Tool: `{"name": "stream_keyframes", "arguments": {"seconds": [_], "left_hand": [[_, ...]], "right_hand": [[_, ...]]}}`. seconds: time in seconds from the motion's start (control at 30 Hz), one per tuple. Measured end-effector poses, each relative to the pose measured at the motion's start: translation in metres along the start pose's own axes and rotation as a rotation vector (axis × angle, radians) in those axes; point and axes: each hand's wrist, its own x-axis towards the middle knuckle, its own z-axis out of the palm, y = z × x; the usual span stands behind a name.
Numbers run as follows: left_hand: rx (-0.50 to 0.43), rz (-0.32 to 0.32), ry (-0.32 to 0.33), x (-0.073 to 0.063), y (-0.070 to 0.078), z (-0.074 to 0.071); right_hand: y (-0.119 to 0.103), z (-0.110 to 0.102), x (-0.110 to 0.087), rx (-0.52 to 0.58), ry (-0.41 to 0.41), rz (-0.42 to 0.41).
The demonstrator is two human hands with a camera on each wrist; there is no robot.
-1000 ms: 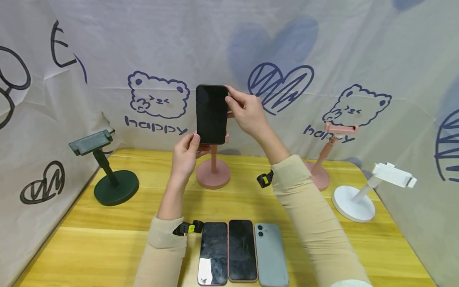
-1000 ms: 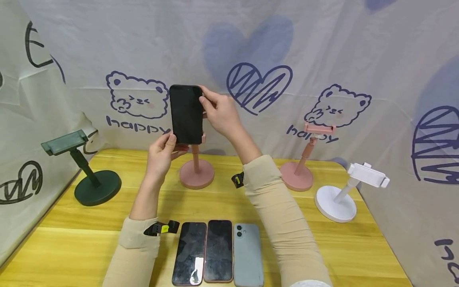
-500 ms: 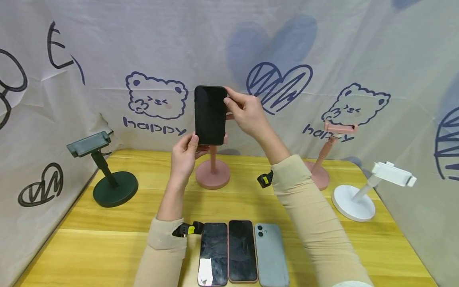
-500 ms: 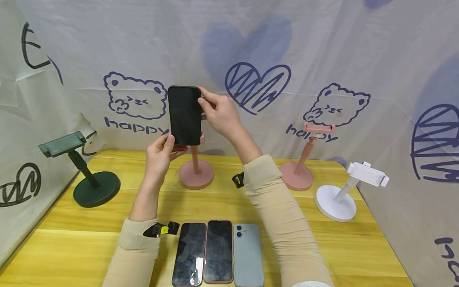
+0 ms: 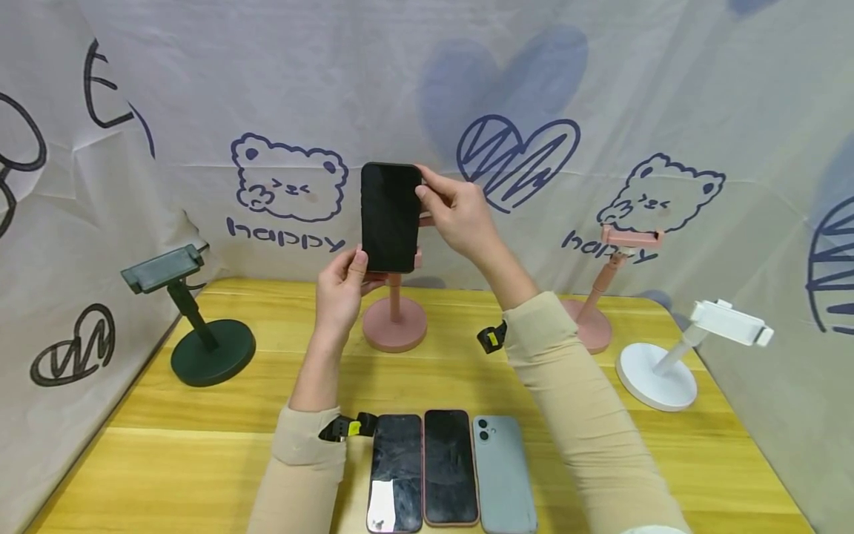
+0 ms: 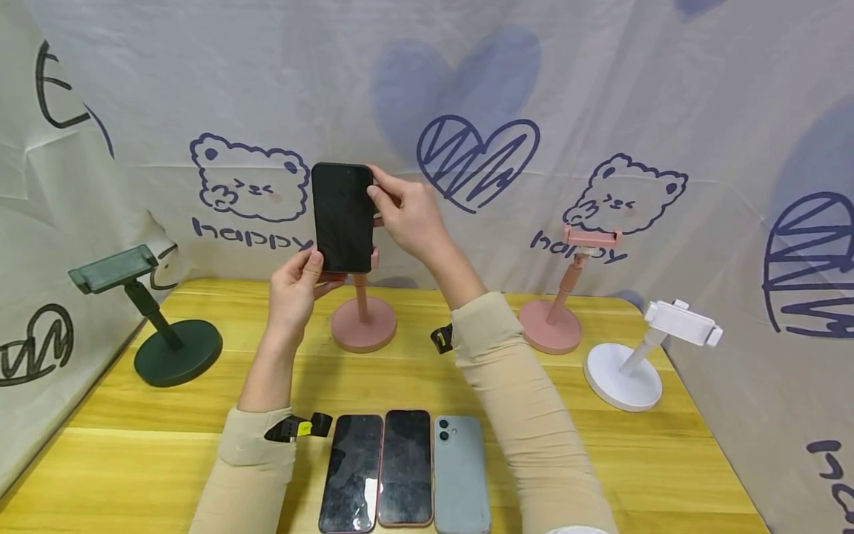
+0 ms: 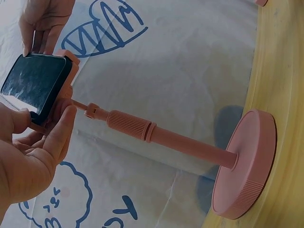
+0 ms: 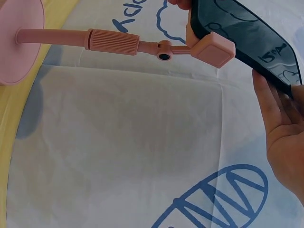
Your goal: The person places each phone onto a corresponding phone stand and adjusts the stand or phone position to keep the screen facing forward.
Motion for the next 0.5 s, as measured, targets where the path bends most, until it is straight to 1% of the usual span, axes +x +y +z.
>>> {"name": "stream_keyframes", "arguments": {"seconds": [0.13, 0.37, 0.5], "left_hand": [[0.001, 0.006, 0.003, -0.0005, -0.0001, -0.0002], [0.025, -0.004, 0.003, 0.0003, -0.0013, -0.0007], [0.017, 0.002, 0.005, 0.0008, -0.0021, -0.0007]], "right_hand": [[0.0018, 0.0009, -0.0004, 0.004, 0.004, -0.002], [0.0026, 0.0018, -0.0027, -0.005, 0.009, -0.005], [0.0031, 0.0022, -0.0034, -0.011, 0.01, -0.011]]}}
